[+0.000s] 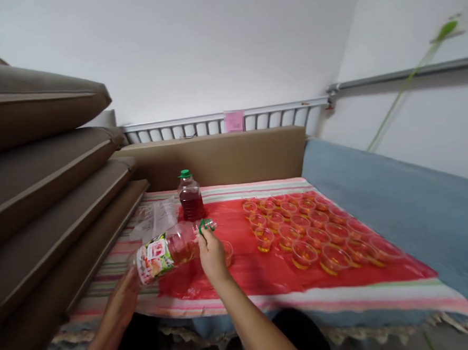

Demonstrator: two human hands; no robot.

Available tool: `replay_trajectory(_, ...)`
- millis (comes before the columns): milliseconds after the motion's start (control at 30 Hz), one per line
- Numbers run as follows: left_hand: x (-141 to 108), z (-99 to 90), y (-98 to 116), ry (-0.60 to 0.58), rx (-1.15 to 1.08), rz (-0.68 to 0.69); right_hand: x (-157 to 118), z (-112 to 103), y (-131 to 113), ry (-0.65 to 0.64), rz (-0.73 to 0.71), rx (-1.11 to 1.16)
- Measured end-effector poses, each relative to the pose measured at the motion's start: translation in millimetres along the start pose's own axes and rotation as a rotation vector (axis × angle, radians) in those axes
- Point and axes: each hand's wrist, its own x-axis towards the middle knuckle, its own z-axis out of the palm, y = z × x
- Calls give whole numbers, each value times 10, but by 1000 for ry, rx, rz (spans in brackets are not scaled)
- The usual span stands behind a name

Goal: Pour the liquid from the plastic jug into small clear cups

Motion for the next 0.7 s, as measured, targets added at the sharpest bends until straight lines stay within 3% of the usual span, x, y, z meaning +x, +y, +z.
replay_trajectory(200, -231, 238, -123, -249, -161, -146, 469, 49, -661, -139, -136, 38)
replay_trajectory(333, -189, 254, -334, -243, -49, -301, 669, 242, -899, -219, -230, -69)
replay_trajectory(500, -13, 306, -543, -120, 44, -318, 833, 510, -847, -275, -278, -279)
replay_trajectory(700, 63, 261, -535, -46, 61, -183, 1031, 629, -601, -283, -323, -389)
